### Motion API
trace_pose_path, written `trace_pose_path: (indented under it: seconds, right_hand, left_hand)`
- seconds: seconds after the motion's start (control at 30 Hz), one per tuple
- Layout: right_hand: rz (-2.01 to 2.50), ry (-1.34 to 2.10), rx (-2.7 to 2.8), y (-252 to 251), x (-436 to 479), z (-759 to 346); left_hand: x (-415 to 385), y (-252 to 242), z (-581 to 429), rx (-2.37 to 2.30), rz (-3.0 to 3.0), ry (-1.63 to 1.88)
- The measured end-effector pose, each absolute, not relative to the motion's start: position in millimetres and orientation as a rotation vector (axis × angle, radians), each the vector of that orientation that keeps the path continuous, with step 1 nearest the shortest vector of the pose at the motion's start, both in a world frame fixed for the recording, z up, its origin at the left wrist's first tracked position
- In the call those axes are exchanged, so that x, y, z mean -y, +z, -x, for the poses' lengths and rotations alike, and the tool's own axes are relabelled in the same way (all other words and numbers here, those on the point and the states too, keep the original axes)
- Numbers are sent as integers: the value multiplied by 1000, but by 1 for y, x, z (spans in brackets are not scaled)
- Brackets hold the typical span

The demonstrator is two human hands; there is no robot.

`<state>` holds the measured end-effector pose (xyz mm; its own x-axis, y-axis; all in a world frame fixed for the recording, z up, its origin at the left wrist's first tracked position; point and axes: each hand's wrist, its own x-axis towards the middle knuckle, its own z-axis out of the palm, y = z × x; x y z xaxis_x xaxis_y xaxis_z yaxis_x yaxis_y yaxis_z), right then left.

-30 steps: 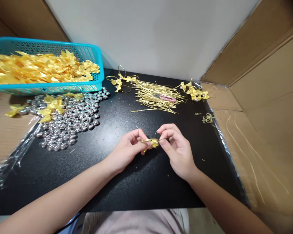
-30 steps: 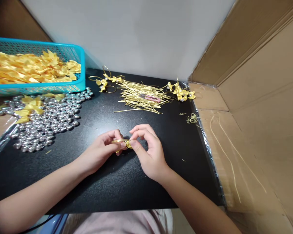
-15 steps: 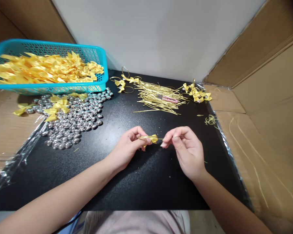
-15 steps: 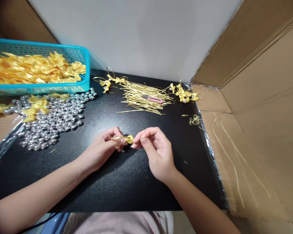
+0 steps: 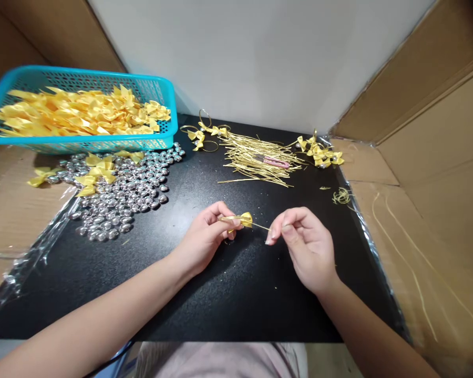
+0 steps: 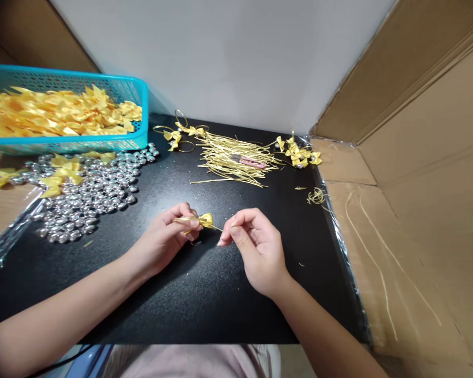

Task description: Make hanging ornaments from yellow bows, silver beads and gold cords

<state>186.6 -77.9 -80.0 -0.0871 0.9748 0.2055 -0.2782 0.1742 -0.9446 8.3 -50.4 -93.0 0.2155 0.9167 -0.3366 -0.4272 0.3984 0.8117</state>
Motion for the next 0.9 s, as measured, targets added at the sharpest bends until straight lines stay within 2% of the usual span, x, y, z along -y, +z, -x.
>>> trace_pose_path:
  seconds: [0.9]
  right_hand:
    - [807,1138,1247,-80,77,-187]
  left_hand:
    - [52,-95,-8,-958,-700,1009]
